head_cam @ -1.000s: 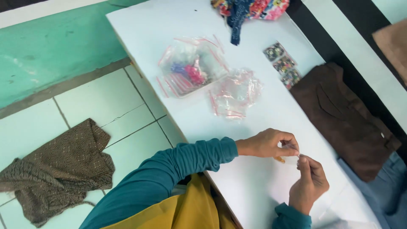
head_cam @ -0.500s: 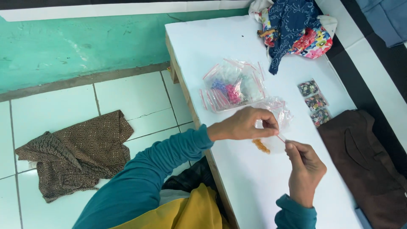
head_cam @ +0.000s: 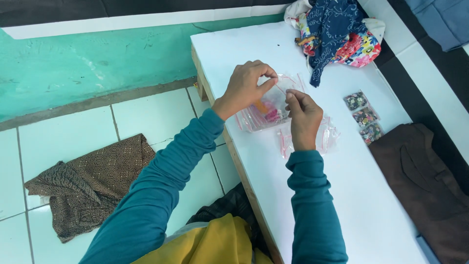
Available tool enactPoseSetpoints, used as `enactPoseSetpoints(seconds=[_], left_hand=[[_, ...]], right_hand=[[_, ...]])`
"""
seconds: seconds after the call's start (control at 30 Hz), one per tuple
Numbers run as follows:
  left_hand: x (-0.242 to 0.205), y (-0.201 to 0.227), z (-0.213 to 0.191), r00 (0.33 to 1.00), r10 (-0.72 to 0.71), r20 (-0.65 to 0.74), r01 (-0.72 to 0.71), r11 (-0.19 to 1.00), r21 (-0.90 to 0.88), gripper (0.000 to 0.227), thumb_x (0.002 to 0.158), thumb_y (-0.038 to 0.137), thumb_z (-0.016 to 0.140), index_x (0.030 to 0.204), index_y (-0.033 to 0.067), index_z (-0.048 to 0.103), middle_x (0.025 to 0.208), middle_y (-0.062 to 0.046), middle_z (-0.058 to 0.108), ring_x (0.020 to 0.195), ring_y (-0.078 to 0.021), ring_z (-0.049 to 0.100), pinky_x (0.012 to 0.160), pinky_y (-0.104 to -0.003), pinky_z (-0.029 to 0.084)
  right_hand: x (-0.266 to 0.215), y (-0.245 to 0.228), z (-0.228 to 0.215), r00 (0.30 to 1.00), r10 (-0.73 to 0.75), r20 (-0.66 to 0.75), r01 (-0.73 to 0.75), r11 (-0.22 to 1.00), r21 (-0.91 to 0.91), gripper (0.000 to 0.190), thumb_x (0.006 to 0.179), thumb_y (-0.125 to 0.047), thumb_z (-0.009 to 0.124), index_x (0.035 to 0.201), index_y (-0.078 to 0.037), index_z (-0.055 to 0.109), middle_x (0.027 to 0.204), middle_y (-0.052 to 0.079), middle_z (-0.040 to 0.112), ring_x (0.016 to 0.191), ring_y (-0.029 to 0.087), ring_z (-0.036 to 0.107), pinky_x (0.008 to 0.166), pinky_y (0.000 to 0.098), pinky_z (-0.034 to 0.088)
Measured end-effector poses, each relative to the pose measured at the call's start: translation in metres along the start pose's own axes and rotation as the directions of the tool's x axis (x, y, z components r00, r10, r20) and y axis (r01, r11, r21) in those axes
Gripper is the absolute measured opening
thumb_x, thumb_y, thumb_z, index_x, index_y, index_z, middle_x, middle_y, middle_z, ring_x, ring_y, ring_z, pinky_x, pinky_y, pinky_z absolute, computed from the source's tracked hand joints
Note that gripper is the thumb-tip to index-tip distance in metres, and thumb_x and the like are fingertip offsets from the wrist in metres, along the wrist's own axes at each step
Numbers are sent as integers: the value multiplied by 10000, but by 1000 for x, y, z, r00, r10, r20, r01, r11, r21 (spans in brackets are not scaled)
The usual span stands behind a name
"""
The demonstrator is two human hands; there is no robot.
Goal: Sorting colorful buttons from a container into small plastic bags
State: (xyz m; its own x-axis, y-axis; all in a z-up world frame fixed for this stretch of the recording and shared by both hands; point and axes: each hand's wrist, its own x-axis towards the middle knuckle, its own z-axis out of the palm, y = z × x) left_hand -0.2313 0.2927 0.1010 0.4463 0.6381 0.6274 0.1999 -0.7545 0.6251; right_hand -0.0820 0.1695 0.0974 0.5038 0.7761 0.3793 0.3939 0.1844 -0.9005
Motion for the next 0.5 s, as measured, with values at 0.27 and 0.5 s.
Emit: enactPoseSetpoints(seconds=[0.27,0.5], left_hand=[[-6,-3,38,999,-28,20,24,981,191,416,914,238,764,1294,233,595,1298,-47,568,1256,-315,552,1044,-525,389],[-17,82,62,974,224,-34,-225,974,-35,337,949,114,743,1259,205,648,1343,-76,544,1272,-299,554,1073,-449,397]], right_hand=[[-20,6,-52,999,-35,3,35,978,-204,226,1022,-80,695,1239,-28,729,971,123,642,800,187,657,650,274,557],[-92,-24,-138,992,111,-54,-122,955,-272,215,954,-103,768,1168,-92,773,1020,100,690,856,218,713,730,292,595]])
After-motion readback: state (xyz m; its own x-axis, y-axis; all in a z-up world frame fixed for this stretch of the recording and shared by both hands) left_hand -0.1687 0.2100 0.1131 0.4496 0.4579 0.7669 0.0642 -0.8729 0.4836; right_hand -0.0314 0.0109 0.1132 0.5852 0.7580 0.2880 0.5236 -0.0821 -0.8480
